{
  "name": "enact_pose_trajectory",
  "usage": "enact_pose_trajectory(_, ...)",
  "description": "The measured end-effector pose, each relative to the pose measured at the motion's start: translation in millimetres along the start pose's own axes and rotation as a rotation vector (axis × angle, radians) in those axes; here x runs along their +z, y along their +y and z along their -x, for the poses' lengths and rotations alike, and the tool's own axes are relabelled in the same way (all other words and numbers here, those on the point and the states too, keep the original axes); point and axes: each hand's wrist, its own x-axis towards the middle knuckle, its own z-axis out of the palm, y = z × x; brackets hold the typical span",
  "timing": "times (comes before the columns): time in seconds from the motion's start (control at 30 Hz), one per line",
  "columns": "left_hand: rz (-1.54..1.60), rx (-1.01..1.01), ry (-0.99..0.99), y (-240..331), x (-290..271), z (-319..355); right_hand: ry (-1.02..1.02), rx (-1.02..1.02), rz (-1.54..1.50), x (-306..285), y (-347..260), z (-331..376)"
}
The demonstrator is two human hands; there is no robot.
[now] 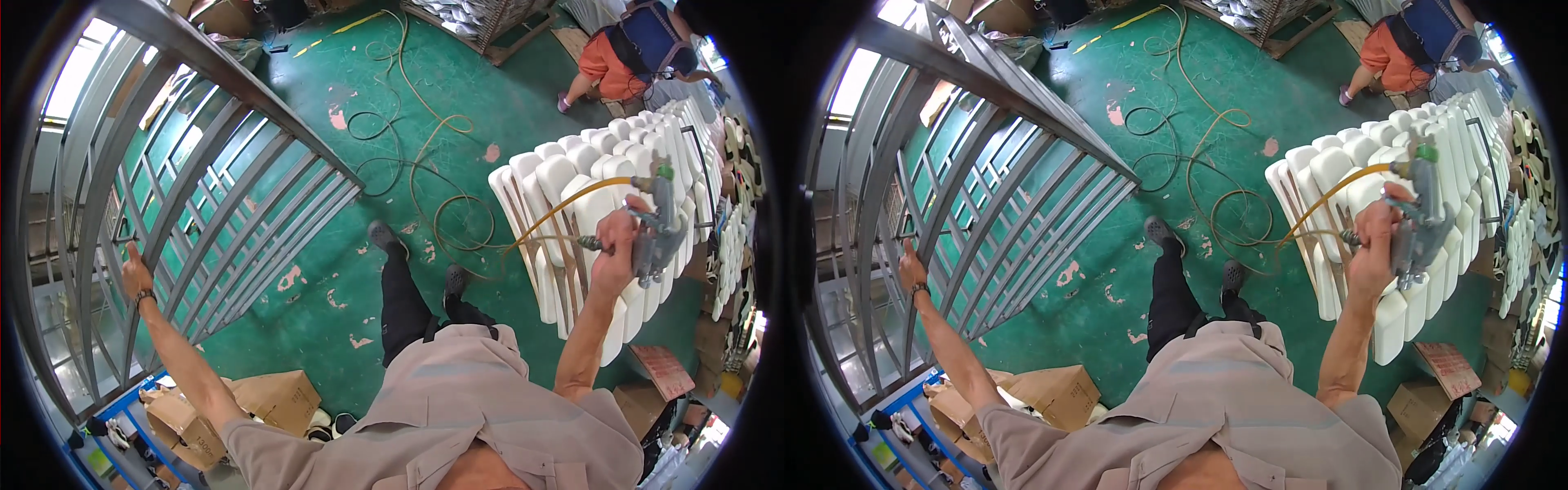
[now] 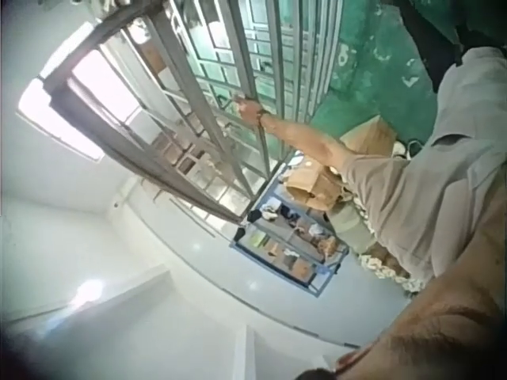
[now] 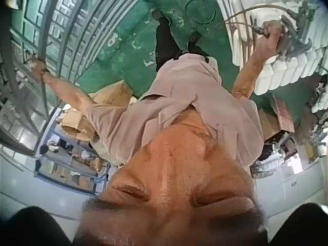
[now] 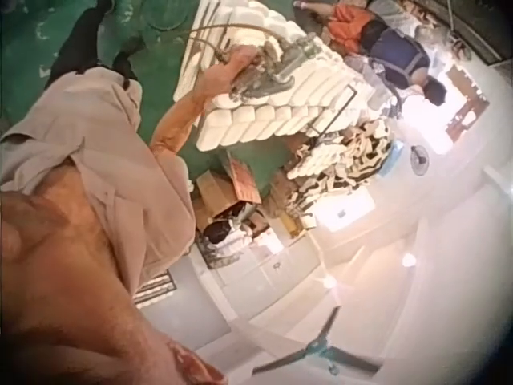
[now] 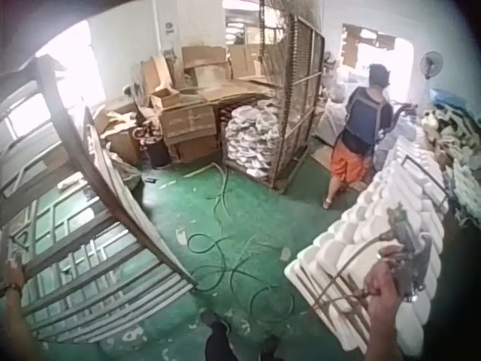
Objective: Sorting, moving, and organizing foam components and equipment on a manufacturing floor.
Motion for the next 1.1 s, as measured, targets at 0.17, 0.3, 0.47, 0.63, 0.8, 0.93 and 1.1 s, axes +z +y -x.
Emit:
enact_pose_trajectory(0.17,0.064,0.024,-0.039,-3.3,2.0,-12.1,0.014,-0.097,0.002,36.8,18.5,-58.3)
enact_pose_trajectory(0.3,0.017,-0.001,0.079,-4.1,15.9,-29.0,0.081,-0.068,0.137,70.3,43.2,-78.8)
enact_pose_trajectory(0.47,0.013,-0.049,-0.003,17.7,9.5,-40.8,0.137,0.13,0.253,107.2,84.0,-70.8)
enact_pose_trajectory(0.63,0.002,-0.048,0.05,13.1,7.9,-42.5,0.058,0.307,0.28,140.5,137.6,-50.5)
enact_pose_trajectory(0.8,0.04,-0.02,0.04,31.2,5.4,-40.9,0.05,0.36,0.235,176.8,171.6,-52.8)
enact_pose_trajectory(0.93,0.045,-0.005,0.073,28.9,13.1,-42.0,0.002,0.274,0.238,213.0,169.5,-68.8)
enact_pose_trajectory(1.1,0.017,0.004,0.12,33.3,2.6,-32.8,-0.024,0.255,0.178,266.2,125.5,-95.7)
